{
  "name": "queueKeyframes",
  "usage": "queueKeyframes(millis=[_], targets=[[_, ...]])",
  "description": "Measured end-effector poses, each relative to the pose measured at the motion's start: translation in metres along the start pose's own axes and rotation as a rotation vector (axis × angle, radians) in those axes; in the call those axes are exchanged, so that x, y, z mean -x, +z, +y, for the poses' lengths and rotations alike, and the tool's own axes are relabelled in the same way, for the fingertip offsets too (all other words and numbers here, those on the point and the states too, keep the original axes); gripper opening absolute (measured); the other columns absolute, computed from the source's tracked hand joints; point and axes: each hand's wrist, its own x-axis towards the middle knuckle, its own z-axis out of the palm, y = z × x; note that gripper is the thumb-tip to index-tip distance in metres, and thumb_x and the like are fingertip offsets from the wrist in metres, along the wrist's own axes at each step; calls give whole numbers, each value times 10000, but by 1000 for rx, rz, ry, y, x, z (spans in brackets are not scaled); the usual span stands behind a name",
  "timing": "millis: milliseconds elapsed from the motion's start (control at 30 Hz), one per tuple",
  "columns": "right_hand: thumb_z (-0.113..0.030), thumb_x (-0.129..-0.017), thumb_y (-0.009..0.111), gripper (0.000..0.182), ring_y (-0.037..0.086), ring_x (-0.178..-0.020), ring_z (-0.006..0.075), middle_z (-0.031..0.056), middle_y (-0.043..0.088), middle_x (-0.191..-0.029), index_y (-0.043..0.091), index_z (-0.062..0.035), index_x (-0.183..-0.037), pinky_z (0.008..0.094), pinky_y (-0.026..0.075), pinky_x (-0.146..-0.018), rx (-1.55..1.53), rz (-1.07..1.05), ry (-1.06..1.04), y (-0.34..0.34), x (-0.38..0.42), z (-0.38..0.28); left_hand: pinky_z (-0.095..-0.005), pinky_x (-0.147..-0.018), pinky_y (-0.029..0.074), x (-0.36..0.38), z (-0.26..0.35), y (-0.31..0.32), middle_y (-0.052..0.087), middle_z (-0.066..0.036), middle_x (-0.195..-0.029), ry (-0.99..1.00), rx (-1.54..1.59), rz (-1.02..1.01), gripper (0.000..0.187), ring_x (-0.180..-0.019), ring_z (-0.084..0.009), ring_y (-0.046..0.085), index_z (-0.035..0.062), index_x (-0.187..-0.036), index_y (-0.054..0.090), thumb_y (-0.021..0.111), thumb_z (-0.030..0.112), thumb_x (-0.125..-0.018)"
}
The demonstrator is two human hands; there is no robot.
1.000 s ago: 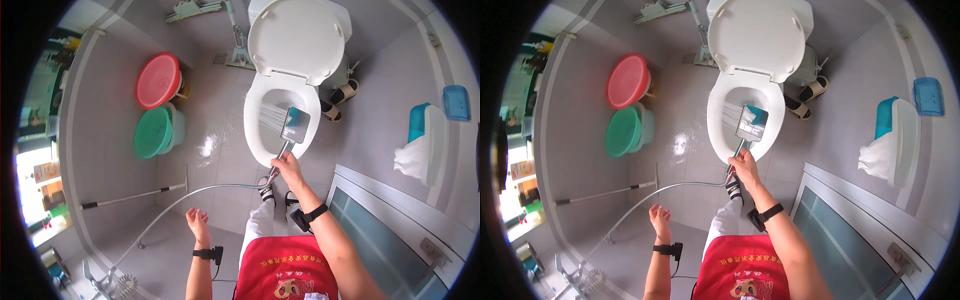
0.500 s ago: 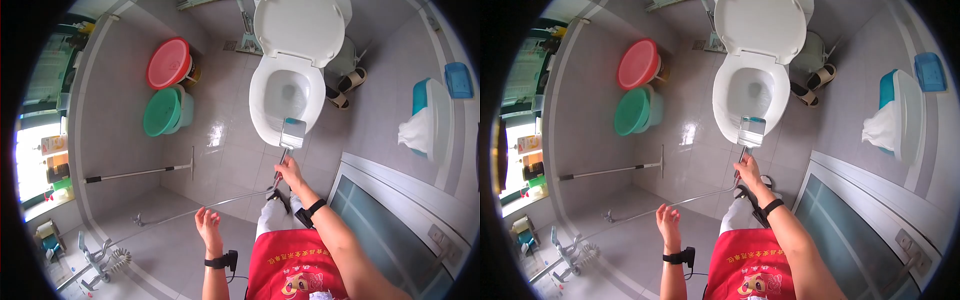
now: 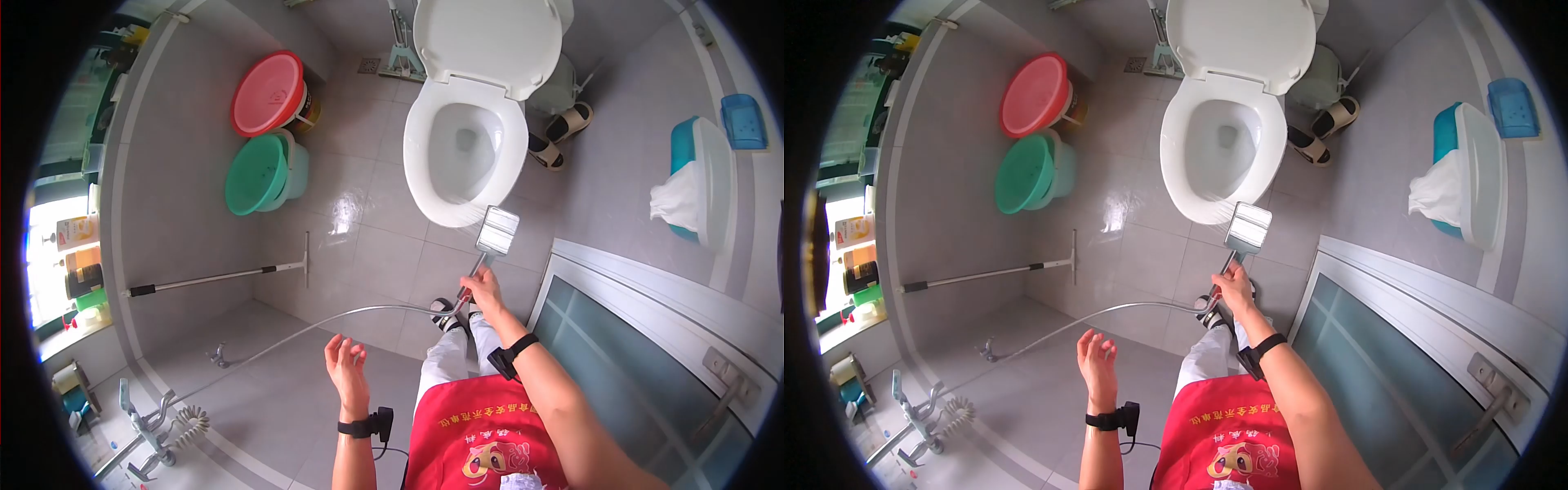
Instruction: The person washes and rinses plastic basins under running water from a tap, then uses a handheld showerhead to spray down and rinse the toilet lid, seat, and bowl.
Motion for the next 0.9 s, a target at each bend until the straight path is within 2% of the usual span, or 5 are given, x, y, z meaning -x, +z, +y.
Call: queueKeyframes(millis=[167,367,567,767,900], targets=[[-102,-799,671,114,537,-626,91,-16,530,-676,572,-74,-849,261,438,-542,206,-37,-46,-1,-13,16,-303,-777,488,0,2,3,548,-48,-1044,-7,3,-6,337,-840,-145,588,57,-1225,482,611,158,-931],[-106,-799,678,141,548,-650,89,-7,554,-701,576,-59,-884,254,447,-575,42,-9,1,-2,-4,5,-304,-782,487,0,7,10,545,-51,-1050,-4,-4,-38,333,-849,-145,588,59,-1229,481,602,166,-938],[-98,-796,690,297,583,-659,127,38,588,-784,527,-26,-1034,282,477,-585,24,69,63,-31,-13,20,-307,-787,486,-1,6,20,546,-56,-1061,-11,-29,-55,335,-856,-145,588,58,-1233,483,600,173,-941],[-96,-795,687,298,589,-682,141,45,586,-794,491,-42,-1012,288,482,-600,34,150,58,-66,-32,18,-307,-787,482,2,5,32,554,-63,-1060,-27,-34,-61,333,-844,-143,589,55,-1232,482,597,171,-942],[-97,-800,688,273,561,-684,117,18,584,-796,499,-73,-997,268,433,-596,93,168,30,-85,-44,-5,-307,-784,481,3,4,38,555,-62,-1051,-28,-37,-73,324,-841,-144,590,55,-1228,483,593,163,-942]])
